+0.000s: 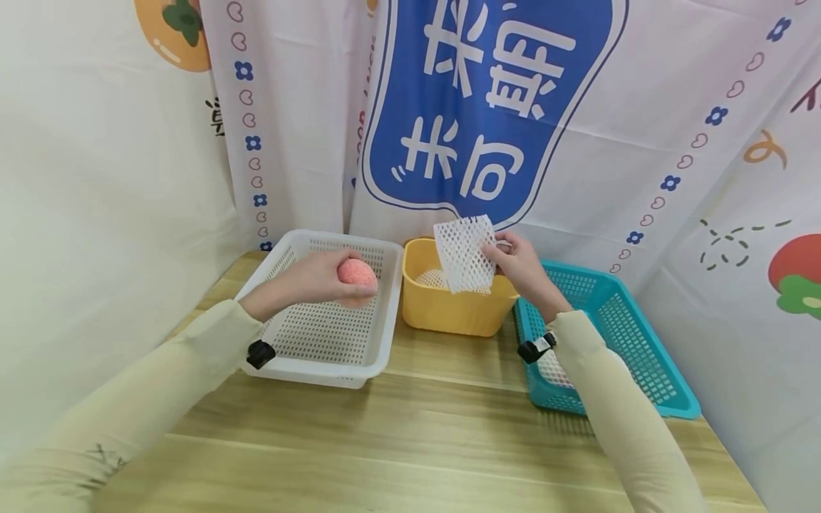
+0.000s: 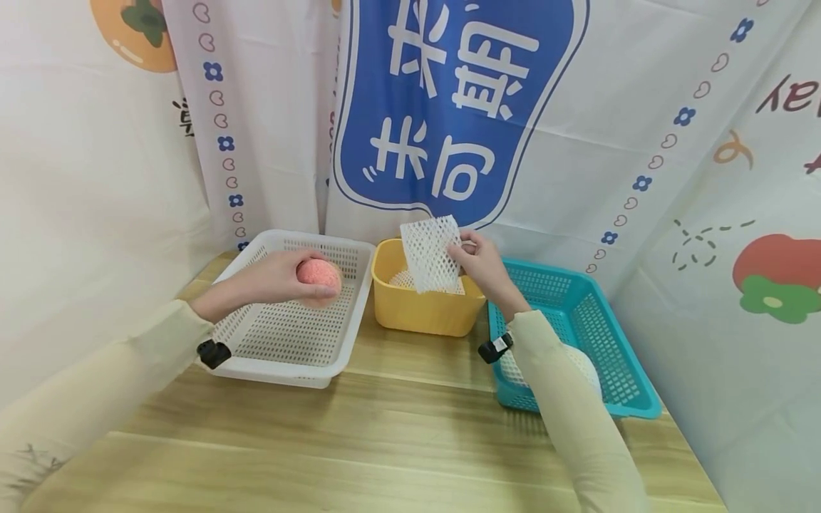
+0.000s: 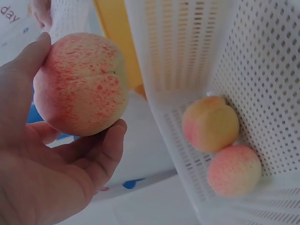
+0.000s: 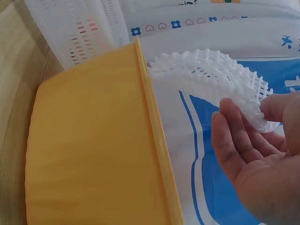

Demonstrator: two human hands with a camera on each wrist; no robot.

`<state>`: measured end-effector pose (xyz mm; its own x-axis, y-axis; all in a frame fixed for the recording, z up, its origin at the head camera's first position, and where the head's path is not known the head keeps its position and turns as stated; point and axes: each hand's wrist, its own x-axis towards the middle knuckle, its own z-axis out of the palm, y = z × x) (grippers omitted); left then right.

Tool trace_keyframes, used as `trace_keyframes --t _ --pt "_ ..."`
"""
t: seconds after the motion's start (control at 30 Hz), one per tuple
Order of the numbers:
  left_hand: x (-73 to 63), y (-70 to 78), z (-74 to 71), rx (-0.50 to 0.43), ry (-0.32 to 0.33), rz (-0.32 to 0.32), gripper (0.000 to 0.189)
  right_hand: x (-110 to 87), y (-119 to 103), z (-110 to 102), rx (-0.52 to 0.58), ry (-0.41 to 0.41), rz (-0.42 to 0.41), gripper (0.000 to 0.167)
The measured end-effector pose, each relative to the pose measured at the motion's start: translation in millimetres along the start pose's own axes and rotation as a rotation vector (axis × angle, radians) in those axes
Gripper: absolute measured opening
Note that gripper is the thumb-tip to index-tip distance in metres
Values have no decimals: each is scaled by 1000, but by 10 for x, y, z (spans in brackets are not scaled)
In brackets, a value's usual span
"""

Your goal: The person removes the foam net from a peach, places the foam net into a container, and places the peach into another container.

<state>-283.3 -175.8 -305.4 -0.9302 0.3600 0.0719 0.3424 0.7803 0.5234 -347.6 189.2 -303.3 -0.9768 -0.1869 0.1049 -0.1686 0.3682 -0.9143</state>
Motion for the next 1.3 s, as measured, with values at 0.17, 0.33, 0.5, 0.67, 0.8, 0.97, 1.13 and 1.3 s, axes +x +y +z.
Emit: trace_keyframes --t 0.17,0.33,0.5,0.67,0.8,0.97,1.13,1.3 --pt "103 -156 -40 21 -17 -15 66 125 60 42 99 43 28 42" --pt "186 -277 -77 57 -40 -33 61 207 110 104 121 75 45 42" --pt "242 -340 -122 98 -81 -50 56 287 165 164 102 102 73 39" --pt "299 -410 -143 123 -127 -41 56 334 215 227 79 92 101 42" --pt "332 -458 -151 128 -171 -41 59 347 217 307 88 63 121 42" --pt "337 -511 -144 136 -256 -69 58 377 194 410 108 17 129 40" --pt "324 -562 -134 152 -308 -68 51 429 177 485 109 -7 164 40" --pt "329 -635 -139 175 -316 -101 47 476 183 527 141 -60 212 43"
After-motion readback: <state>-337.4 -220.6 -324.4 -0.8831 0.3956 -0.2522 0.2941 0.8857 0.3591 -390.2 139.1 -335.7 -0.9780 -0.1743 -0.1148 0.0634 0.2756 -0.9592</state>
